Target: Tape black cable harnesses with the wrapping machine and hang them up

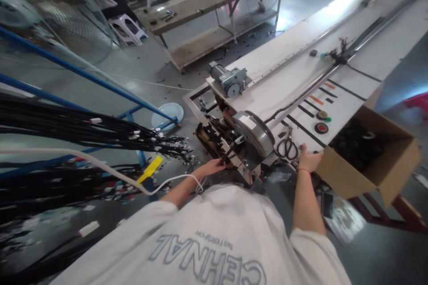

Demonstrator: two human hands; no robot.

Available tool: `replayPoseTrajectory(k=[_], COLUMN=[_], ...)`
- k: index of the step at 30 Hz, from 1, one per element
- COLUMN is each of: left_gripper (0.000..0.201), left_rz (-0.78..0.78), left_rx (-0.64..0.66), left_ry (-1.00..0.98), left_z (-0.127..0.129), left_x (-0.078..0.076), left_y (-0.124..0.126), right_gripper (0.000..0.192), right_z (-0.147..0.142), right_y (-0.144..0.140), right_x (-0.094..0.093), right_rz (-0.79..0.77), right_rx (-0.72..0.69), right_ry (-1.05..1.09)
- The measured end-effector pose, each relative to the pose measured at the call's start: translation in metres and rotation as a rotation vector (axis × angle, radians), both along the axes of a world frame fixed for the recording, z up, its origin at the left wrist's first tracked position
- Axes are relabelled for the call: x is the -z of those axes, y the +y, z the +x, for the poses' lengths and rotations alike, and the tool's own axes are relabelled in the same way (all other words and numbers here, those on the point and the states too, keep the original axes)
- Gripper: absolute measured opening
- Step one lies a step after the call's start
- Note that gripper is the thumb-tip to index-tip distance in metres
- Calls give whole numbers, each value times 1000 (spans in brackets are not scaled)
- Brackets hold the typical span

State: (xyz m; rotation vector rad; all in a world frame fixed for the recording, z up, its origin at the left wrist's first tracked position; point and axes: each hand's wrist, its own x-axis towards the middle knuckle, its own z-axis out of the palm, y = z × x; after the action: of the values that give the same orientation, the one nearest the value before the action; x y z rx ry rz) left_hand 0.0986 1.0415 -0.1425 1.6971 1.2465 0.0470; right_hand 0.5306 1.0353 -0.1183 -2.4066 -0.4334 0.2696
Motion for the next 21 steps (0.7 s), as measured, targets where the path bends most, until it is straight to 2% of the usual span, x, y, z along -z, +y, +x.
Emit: replayPoseTrajectory(k=[3,7,10,15,21], left_gripper=[33,38,40,41,37], left_rz=[55,85,106,141,146], left_rx=[-59,-28,-57,-33,-130], left_ry=[34,39,29,17,-37], left_z=[-13,-27,-30,-20,5], left_x=[-3,-15,-25,-42,-57], left_y=[-8,-25,-39,-50,-37], right_gripper=[87,78,79,82,81], right_z=[1,2,2,2,0], right_y=[0,-1,-1,0,-1], right_x=[1,4,5,1,-2], right_rz=[4,45,36,-10,14], right_rx=[3,-10,-19,-23,-21], right_ry=[4,-13,-1,9,23])
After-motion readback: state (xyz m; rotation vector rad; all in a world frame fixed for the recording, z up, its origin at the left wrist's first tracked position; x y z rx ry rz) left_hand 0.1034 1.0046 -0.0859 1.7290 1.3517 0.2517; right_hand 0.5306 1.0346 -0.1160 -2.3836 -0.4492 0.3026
